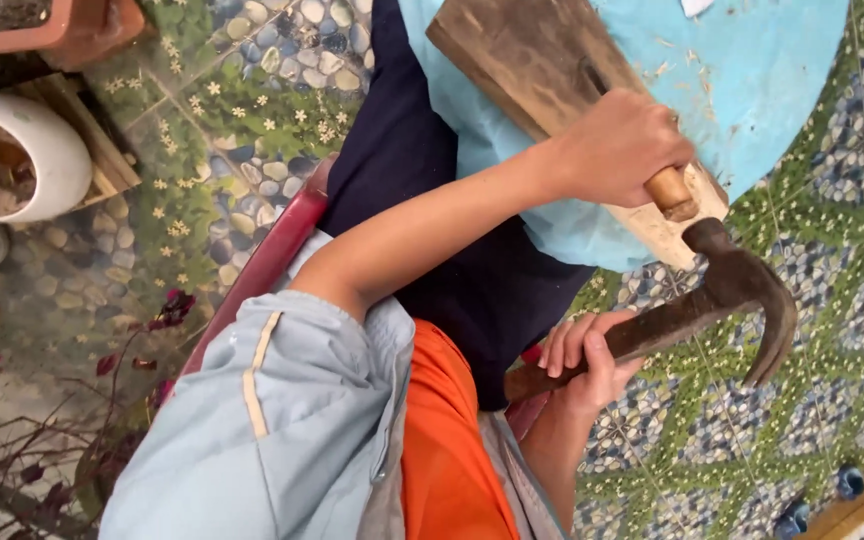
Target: Carving a design into a wooden board using a hammer and a small chisel.
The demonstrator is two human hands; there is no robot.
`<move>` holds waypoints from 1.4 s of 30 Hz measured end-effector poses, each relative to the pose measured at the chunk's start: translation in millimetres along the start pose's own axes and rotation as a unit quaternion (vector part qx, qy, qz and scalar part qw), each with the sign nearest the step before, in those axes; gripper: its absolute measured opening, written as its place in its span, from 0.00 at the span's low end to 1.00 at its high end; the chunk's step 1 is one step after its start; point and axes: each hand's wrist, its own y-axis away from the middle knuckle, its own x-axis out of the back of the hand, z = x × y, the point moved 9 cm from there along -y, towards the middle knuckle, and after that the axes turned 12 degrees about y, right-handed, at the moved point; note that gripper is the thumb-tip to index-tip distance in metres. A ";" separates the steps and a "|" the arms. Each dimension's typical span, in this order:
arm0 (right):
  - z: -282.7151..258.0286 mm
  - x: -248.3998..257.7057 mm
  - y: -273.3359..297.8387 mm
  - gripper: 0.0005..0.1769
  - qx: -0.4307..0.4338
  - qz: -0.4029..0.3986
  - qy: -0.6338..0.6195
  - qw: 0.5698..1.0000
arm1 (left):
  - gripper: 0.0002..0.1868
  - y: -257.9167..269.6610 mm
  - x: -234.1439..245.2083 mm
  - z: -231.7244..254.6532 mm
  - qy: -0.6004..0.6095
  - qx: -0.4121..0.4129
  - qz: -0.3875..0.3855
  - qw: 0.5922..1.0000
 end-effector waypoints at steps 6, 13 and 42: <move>20.5 30.0 9.8 0.11 0.066 -0.041 -0.032 0.996 | 0.06 24.4 -37.1 -14.1 0.018 0.055 -0.012 0.998; 22.7 31.6 20.1 0.10 0.067 -0.031 -0.047 0.996 | 0.06 22.0 -24.6 -5.6 0.043 0.052 -0.007 0.998; -7.8 -6.9 -28.7 0.07 0.033 -0.009 -0.030 0.999 | 0.03 -5.2 -23.0 -4.4 0.016 0.021 0.000 1.000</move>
